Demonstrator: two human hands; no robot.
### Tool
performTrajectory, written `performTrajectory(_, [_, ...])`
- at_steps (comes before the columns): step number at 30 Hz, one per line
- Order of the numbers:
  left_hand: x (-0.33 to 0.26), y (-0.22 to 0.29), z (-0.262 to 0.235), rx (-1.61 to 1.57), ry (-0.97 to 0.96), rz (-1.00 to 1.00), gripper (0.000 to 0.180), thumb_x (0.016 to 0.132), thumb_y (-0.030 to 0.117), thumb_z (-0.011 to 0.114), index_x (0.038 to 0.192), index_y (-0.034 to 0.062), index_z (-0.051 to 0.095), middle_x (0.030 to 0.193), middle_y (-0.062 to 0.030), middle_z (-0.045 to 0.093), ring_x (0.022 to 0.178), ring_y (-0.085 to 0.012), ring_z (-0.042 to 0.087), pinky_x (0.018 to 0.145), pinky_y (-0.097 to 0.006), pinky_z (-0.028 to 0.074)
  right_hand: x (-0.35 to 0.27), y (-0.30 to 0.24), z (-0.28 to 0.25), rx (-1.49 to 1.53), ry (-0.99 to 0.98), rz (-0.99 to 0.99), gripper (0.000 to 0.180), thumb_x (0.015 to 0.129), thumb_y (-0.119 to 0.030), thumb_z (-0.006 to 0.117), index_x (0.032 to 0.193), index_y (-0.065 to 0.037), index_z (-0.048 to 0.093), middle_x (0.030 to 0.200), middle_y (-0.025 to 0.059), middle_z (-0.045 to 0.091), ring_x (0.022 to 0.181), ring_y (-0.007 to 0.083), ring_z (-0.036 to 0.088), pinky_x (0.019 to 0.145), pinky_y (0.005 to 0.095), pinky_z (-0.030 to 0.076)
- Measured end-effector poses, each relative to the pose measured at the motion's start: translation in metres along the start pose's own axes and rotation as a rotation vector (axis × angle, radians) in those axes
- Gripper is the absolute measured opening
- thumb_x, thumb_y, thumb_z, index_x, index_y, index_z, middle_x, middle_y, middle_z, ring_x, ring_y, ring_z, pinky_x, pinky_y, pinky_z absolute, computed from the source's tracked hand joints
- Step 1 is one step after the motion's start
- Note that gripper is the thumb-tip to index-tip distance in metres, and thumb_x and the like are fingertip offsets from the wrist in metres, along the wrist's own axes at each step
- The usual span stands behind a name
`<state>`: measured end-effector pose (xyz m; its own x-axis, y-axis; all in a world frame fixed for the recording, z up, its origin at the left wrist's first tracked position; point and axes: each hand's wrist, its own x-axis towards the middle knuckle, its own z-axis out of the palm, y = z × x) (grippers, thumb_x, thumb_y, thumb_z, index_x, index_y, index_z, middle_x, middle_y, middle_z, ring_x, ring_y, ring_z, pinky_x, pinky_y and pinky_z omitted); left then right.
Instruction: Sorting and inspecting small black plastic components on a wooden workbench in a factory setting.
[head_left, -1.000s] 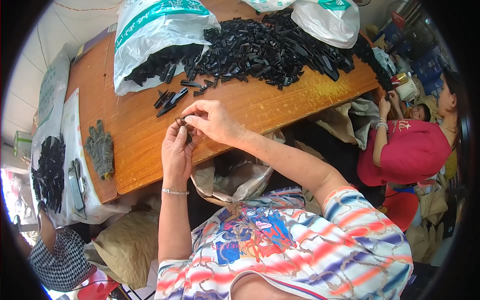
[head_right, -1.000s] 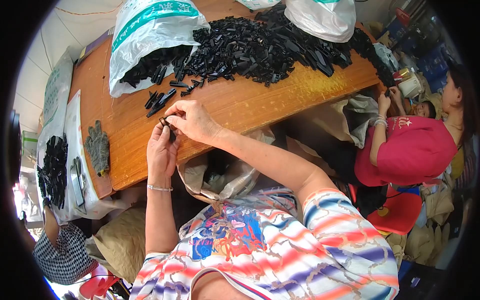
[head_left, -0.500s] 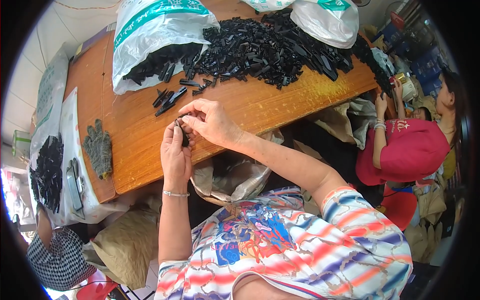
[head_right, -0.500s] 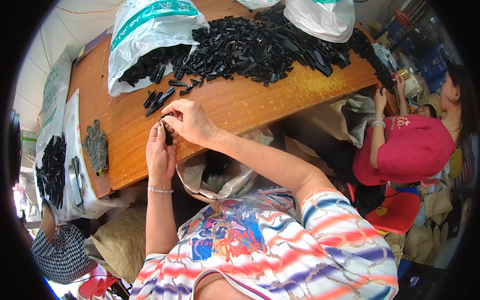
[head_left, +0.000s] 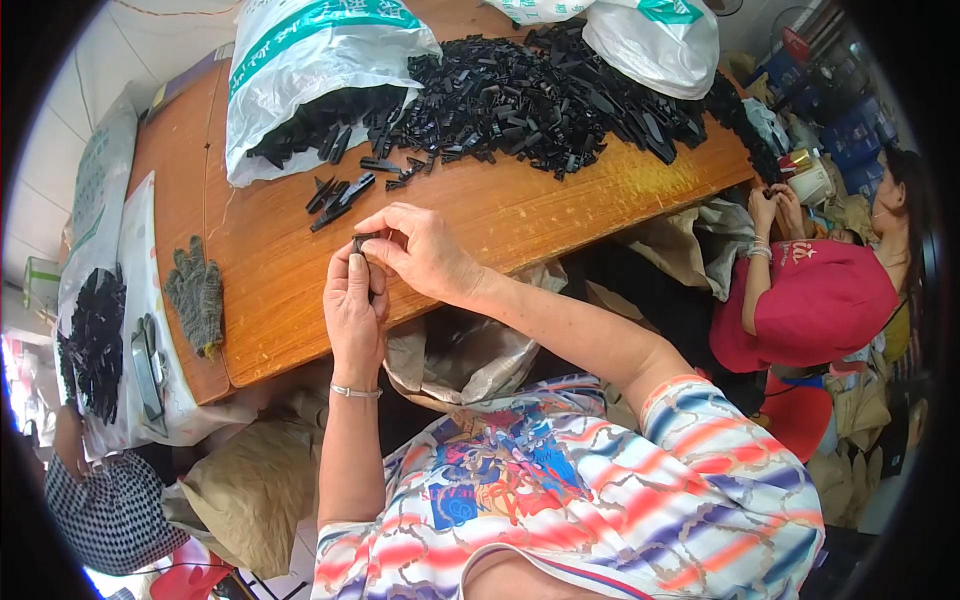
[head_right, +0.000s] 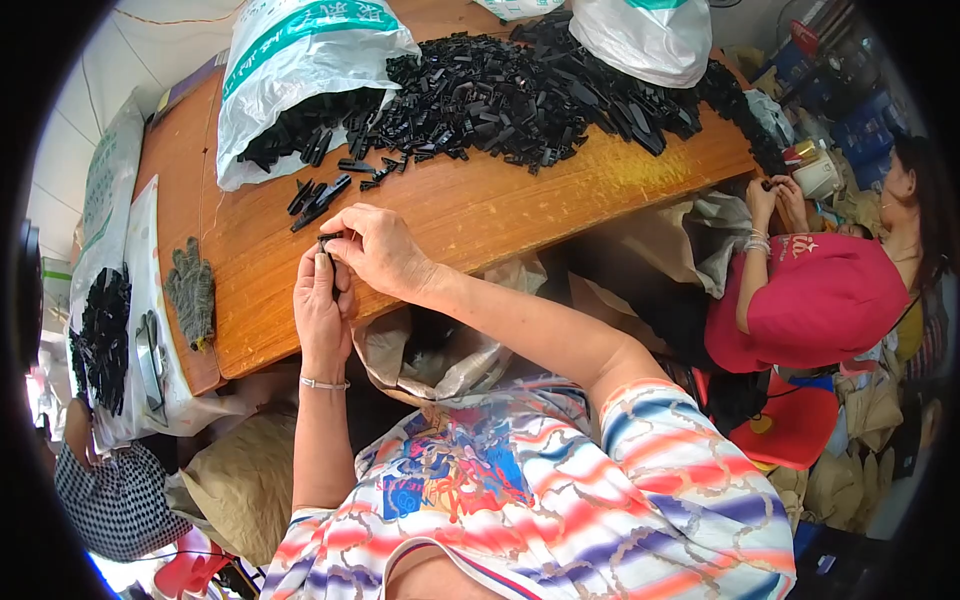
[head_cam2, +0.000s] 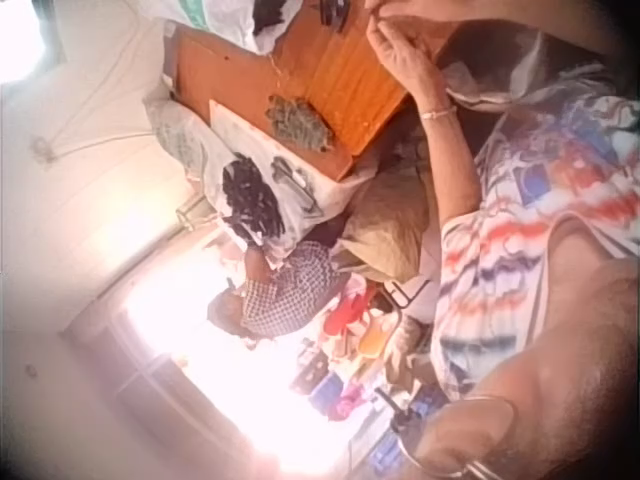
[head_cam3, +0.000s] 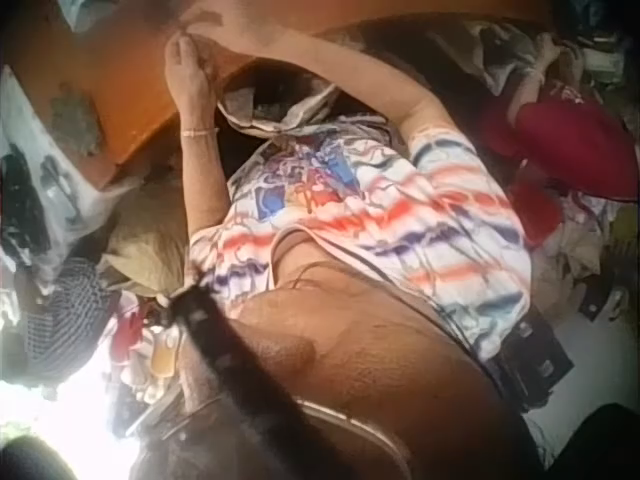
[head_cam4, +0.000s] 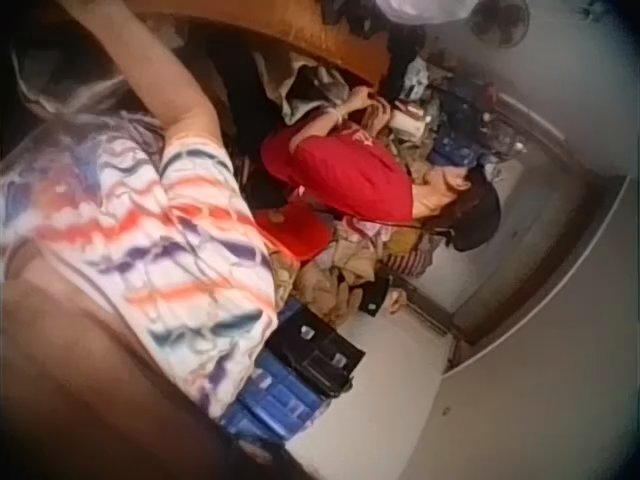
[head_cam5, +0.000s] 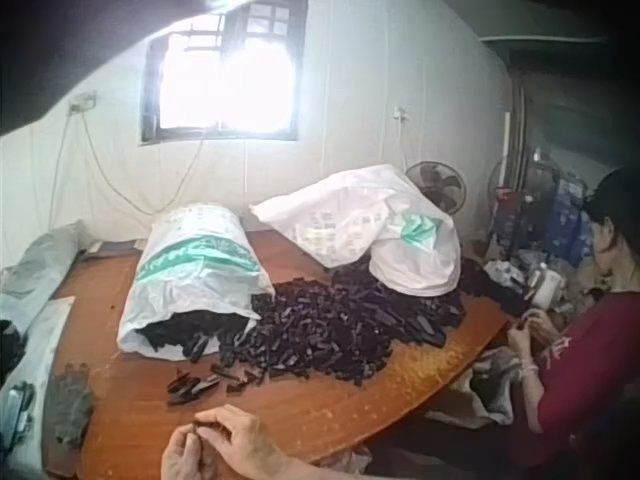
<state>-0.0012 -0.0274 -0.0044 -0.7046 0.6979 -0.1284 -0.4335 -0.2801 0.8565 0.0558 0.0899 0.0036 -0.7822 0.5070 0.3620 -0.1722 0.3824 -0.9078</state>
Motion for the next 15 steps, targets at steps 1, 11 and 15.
performTrajectory(1, [0.000, -0.001, 0.000, -0.001, 0.000, 0.000, 0.016, 0.100, 0.019, 0.045, 0.108, 0.0079, 0.052, 0.068, 0.0048, 0.044, 0.048, -0.0012, 0.030, 0.040, -0.016, 0.023, 0.000, 0.002, 0.001, -0.049, 0.006, -0.034, 0.014, 0.084, -0.003, 0.064, 0.097, 0.002, 0.063, 0.085, 0.0083, 0.062, 0.072, 0.0132, 0.060, 0.063, 0.0263, 0.050])
performTrajectory(11, [0.000, -0.014, -0.004, 0.122, 0.034, 0.070, 0.018, 0.101, 0.023, 0.042, 0.097, 0.0087, 0.053, 0.063, 0.0070, 0.041, 0.050, -0.0004, 0.030, 0.042, -0.016, 0.023, -0.007, -0.003, 0.003, -0.469, -0.119, -0.180, 0.017, 0.083, -0.007, 0.058, 0.094, -0.002, 0.047, 0.082, 0.0190, 0.058, 0.070, 0.0380, 0.061, 0.059, 0.0423, 0.050])
performTrajectory(15, [-0.001, -0.012, 0.003, 0.183, 0.099, 0.095, 0.023, 0.101, 0.024, 0.041, 0.087, 0.0085, 0.051, 0.062, 0.0067, 0.044, 0.049, -0.0006, 0.032, 0.043, -0.017, 0.024, -0.003, -0.006, 0.000, -0.585, -0.221, -0.291, 0.016, 0.084, -0.008, 0.055, 0.088, -0.001, 0.041, 0.075, 0.0197, 0.056, 0.068, 0.0399, 0.060, 0.053, 0.0441, 0.049])
